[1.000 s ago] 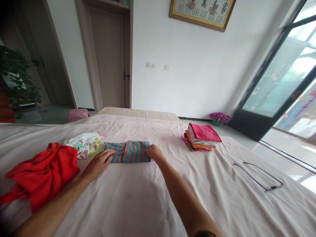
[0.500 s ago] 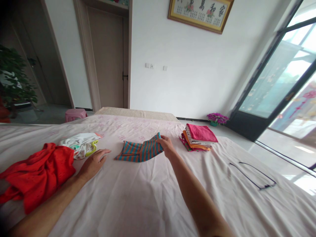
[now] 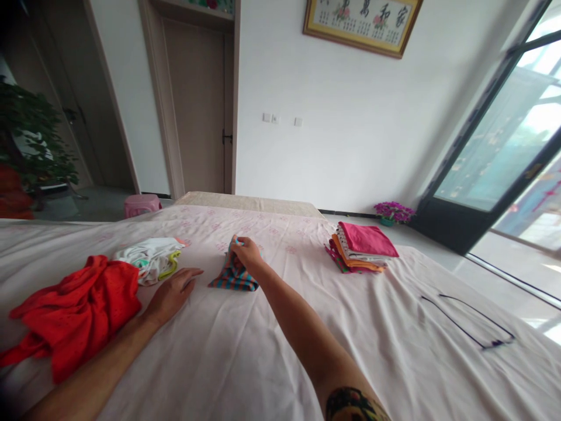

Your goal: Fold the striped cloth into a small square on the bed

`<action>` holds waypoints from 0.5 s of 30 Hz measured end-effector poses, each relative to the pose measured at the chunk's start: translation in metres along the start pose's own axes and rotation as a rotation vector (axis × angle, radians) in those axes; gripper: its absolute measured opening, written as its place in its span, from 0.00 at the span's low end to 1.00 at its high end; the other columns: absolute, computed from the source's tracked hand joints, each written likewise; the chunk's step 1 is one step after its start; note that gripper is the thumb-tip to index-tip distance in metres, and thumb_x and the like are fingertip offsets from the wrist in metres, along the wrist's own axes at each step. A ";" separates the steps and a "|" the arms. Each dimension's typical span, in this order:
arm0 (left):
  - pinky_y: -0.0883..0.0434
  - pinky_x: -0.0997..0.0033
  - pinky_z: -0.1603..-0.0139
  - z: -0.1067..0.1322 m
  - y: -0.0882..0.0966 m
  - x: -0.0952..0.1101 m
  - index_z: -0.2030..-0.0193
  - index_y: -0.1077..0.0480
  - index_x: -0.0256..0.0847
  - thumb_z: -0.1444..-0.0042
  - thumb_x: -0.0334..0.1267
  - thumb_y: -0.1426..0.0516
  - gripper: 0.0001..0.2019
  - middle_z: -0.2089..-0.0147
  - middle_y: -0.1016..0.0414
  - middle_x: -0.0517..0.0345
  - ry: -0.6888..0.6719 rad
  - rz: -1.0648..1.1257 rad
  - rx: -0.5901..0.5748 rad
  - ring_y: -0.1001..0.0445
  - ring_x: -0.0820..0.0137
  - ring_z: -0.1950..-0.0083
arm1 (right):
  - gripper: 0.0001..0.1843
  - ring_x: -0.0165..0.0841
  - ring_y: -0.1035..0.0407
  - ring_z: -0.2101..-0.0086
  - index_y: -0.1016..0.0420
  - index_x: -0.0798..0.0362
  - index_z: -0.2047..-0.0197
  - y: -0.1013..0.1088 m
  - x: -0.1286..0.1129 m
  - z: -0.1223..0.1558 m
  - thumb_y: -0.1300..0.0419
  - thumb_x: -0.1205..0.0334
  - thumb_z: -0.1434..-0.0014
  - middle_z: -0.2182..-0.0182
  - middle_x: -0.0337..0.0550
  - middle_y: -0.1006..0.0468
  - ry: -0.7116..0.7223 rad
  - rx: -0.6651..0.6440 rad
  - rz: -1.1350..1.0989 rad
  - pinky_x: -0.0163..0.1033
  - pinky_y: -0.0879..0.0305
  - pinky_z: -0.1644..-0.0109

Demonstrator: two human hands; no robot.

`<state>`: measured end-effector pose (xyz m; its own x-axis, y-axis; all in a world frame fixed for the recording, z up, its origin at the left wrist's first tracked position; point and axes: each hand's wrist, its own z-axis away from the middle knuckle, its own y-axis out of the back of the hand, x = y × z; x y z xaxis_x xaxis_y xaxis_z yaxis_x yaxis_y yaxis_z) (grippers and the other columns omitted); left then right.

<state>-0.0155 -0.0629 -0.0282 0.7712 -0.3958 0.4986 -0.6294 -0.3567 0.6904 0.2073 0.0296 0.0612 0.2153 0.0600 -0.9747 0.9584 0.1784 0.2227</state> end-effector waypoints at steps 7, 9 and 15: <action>0.29 0.59 0.40 -0.001 0.000 0.004 0.48 0.27 0.43 0.40 0.32 0.52 0.18 0.47 0.23 0.52 0.007 -0.007 -0.004 0.26 0.64 0.45 | 0.22 0.37 0.28 0.52 0.28 0.55 0.43 0.018 0.013 0.013 0.50 0.62 0.38 0.53 0.48 0.21 0.252 0.167 0.384 0.42 0.34 0.45; 0.30 0.59 0.40 -0.002 0.000 0.007 0.48 0.27 0.43 0.40 0.32 0.52 0.18 0.47 0.23 0.52 -0.007 -0.008 -0.008 0.26 0.64 0.44 | 0.23 0.38 0.32 0.46 0.31 0.55 0.40 0.021 0.019 0.021 0.52 0.61 0.35 0.46 0.50 0.25 0.356 0.151 0.530 0.43 0.39 0.39; 0.30 0.60 0.40 -0.003 -0.002 0.011 0.49 0.27 0.44 0.41 0.32 0.52 0.18 0.48 0.22 0.53 -0.010 0.011 0.014 0.25 0.65 0.45 | 0.24 0.42 0.47 0.34 0.39 0.51 0.33 -0.003 0.035 0.036 0.55 0.56 0.30 0.36 0.51 0.35 0.390 0.026 0.826 0.55 0.57 0.30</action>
<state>-0.0053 -0.0643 -0.0224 0.7632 -0.4085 0.5006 -0.6391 -0.3637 0.6776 0.2184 -0.0038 0.0257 0.7604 0.4875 -0.4291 0.5329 -0.0906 0.8413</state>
